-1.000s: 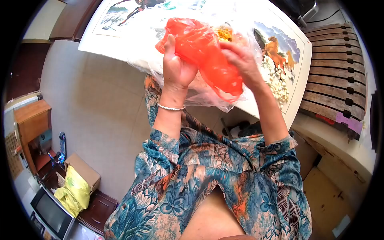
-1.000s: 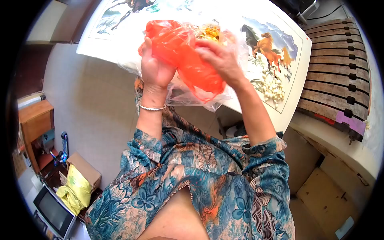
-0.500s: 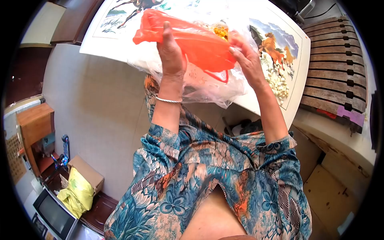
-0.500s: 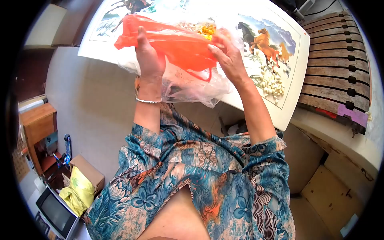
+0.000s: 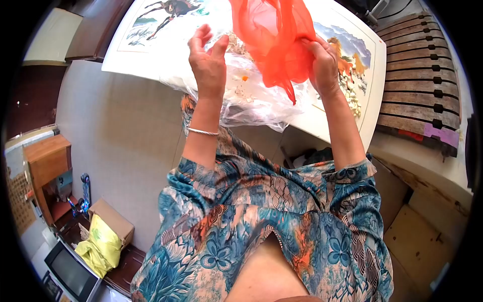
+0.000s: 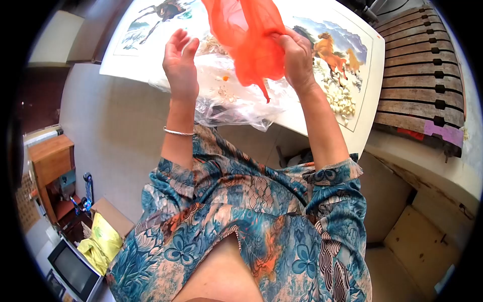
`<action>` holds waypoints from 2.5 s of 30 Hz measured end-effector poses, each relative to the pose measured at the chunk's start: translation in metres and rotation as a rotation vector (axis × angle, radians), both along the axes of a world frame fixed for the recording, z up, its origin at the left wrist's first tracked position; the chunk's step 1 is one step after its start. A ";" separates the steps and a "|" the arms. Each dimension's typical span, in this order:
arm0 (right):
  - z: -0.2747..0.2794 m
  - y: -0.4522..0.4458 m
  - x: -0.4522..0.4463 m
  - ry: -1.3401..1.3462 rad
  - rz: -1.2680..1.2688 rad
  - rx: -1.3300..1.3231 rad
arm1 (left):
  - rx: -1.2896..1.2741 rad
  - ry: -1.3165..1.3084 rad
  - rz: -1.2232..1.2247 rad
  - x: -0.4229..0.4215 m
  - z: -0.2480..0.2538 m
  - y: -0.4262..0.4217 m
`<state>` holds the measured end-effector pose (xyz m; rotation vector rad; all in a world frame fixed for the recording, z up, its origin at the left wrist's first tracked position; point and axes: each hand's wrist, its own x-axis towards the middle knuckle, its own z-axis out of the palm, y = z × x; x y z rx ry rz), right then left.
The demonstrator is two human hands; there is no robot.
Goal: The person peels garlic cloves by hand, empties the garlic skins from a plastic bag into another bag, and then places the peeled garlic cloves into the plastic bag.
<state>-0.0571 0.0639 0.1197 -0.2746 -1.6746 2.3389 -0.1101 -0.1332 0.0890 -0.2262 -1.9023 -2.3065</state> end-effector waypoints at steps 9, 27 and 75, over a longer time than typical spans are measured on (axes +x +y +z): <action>-0.027 0.010 -0.011 -0.011 -0.089 0.370 | 0.353 -0.492 -0.177 0.000 -0.039 0.022; -0.053 0.024 0.003 -0.059 -0.178 0.771 | -0.302 0.052 -0.117 -0.019 -0.068 0.004; 0.038 0.018 0.019 0.267 -0.290 0.114 | -1.506 0.768 -0.346 0.016 0.048 -0.083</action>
